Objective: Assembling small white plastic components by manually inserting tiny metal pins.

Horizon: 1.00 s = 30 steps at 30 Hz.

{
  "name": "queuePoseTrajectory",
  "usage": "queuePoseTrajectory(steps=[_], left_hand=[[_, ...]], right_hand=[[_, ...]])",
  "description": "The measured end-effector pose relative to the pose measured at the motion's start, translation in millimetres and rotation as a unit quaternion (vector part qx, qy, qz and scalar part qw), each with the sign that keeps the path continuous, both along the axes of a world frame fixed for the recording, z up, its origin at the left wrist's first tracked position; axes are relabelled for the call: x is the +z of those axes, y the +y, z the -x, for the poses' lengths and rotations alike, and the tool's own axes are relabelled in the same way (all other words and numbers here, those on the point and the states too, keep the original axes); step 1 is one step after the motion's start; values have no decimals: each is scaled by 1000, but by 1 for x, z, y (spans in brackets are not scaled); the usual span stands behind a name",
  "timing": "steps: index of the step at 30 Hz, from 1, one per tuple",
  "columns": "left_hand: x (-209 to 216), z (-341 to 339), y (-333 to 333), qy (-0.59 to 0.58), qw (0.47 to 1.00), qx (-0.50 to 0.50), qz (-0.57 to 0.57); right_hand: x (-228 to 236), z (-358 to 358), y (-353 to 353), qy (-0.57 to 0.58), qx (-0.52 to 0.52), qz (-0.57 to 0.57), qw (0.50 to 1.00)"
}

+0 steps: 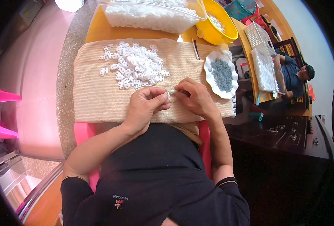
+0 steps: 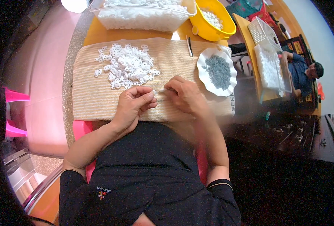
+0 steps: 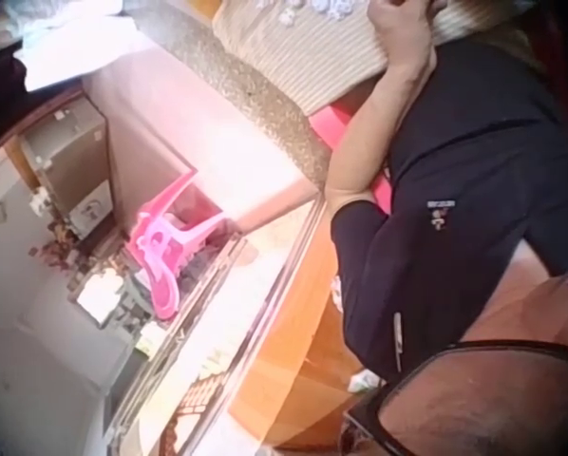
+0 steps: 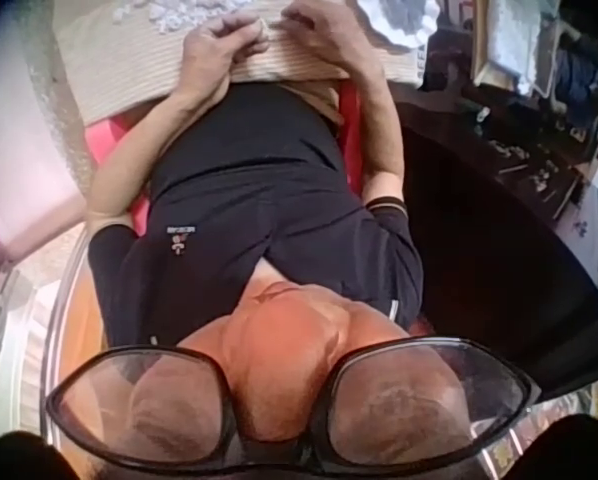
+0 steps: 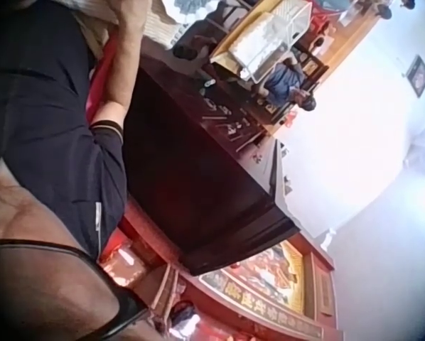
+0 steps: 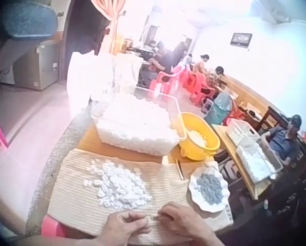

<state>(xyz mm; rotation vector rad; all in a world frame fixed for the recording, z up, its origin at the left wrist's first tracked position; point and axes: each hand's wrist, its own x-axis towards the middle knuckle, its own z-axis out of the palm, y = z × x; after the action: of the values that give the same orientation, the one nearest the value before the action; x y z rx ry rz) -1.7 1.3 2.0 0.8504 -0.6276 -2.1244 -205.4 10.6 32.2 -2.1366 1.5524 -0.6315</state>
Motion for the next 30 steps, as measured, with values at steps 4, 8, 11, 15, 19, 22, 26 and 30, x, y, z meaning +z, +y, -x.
queuePoseTrajectory(steps=[4, 8, 11, 15, 19, 22, 26, 30], left_hand=[[-1, 0, 0, -1, 1000, 4, 0], [-2, 0, 0, 1, 1000, 6, 0], [-1, 0, 0, 1, 1000, 4, 0], [-1, 0, 0, 5, 1000, 5, 1], [0, 0, 0, 8, 1000, 10, 4], [0, 0, 0, 10, 1000, 12, 5], [-1, 0, 0, 14, 1000, 12, 6], [-1, 0, -1, 12, 1000, 12, 6]], right_hand=[[-4, -4, 0, 14, -9, 12, 1000], [-4, -6, 3, 15, -13, 16, 1000], [-6, -8, 4, 28, -19, 6, 999], [-5, -11, 5, 22, -18, 9, 1000], [-1, -14, 5, 48, 5, 27, 998], [2, -13, 4, 70, 22, 19, 997], [-4, -7, 1, 62, 28, 1, 998], [-4, -4, 0, 61, 50, -2, 997]])
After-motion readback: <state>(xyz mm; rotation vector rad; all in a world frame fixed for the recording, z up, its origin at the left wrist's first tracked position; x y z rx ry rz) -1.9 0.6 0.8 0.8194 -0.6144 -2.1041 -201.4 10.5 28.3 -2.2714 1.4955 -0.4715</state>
